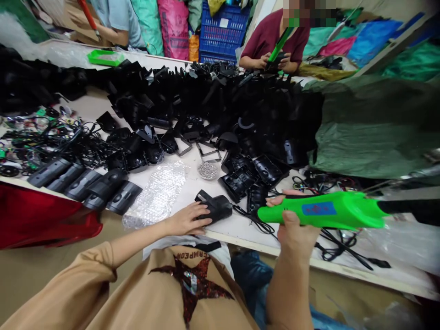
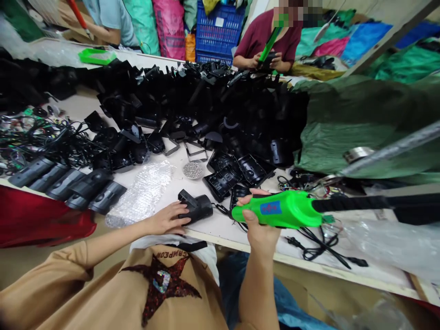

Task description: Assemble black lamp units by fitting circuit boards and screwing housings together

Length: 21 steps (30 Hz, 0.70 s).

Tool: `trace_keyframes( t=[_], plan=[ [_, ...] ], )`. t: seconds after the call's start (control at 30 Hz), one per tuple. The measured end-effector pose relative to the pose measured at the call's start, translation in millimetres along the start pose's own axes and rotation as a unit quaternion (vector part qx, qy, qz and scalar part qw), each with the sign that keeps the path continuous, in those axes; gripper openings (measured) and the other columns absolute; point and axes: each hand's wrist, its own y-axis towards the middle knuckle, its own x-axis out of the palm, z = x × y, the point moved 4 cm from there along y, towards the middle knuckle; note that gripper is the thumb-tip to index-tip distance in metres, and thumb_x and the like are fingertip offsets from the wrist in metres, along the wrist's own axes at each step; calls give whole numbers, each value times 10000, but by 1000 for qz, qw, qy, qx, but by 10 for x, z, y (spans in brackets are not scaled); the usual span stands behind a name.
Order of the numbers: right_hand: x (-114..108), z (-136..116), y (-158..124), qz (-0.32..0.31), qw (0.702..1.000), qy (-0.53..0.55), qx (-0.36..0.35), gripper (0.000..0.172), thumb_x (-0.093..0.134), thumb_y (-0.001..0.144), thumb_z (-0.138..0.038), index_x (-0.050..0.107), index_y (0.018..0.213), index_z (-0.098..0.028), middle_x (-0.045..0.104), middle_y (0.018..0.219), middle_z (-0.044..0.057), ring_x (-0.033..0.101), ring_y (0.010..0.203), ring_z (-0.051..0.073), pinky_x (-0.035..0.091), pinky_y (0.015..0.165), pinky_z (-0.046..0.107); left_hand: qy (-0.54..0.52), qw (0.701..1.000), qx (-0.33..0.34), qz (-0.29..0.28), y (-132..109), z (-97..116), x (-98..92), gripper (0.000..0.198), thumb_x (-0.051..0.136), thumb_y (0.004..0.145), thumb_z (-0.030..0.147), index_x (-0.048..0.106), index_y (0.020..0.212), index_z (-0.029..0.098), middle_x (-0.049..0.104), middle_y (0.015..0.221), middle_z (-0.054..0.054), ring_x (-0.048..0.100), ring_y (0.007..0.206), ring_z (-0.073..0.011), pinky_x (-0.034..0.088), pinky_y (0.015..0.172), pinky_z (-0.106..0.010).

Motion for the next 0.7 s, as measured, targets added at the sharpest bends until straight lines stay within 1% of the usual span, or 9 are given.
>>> trace_keyframes(
  t=[0.03,0.1,0.17,0.2,0.27,0.33,0.43,0.57,0.7],
  plan=[
    [7,3,3,-12,1000,-5,7,435,651,714,-468,554,1015,-170,633,790,50,619,716,210,490,703,400,-13,1000,-1,16,40,7,-64,411,548,836,442,519,1159,190,570,1134,-115,479,1177,-234,428,975,-426],
    [23,2,13,-28,999,-11,12,461,645,708,-496,551,1021,-170,648,778,53,621,704,212,493,693,400,-35,998,-28,50,165,-60,-208,400,532,848,436,520,1141,165,585,1097,-116,531,1099,-218,470,915,-389],
    [43,-1,28,-29,999,-13,10,455,646,703,-507,554,995,-171,649,713,37,617,665,209,496,679,400,-30,992,-106,64,357,-268,-333,304,478,892,351,531,1121,159,597,1069,-103,557,1035,-191,486,868,-350],
    [57,-2,36,-26,1000,-11,10,433,647,706,-500,556,974,-172,643,683,26,614,652,206,497,685,403,-12,985,-164,51,469,-424,-369,262,448,907,311,548,1102,166,600,1061,-93,561,1014,-181,481,860,-337],
    [87,-7,51,-12,1000,-3,11,365,647,721,-467,561,925,-178,629,656,8,611,644,195,493,723,414,36,966,-253,-26,704,-762,-363,259,408,922,290,578,1078,174,601,1059,-81,563,995,-175,467,862,-314],
    [111,-17,59,11,1000,8,12,310,647,730,-435,564,886,-180,614,650,-4,600,629,180,490,743,418,94,929,-326,-150,892,-1096,-263,253,442,904,277,590,1088,185,589,1086,-76,545,1032,-195,443,887,-315],
    [121,-31,49,34,999,22,12,296,653,724,-415,570,878,-176,589,625,-15,586,612,173,494,729,416,112,907,-354,-198,1081,-1415,-114,200,538,836,216,638,992,142,614,993,-103,569,984,-226,441,869,-327],
    [70,-16,5,48,999,2,24,319,659,702,-440,588,836,-159,590,625,-4,590,619,187,486,737,426,115,897,-371,-210,1104,-1536,15,187,513,842,196,643,955,125,629,937,-106,600,918,-211,456,831,-307],
    [66,5,2,50,998,-29,35,384,641,688,-496,594,872,-162,592,622,-7,599,629,209,471,754,439,108,896,-383,-196,1067,-1523,12,198,493,862,250,654,917,147,636,905,-90,617,887,-208,472,787,-300]
  ],
)
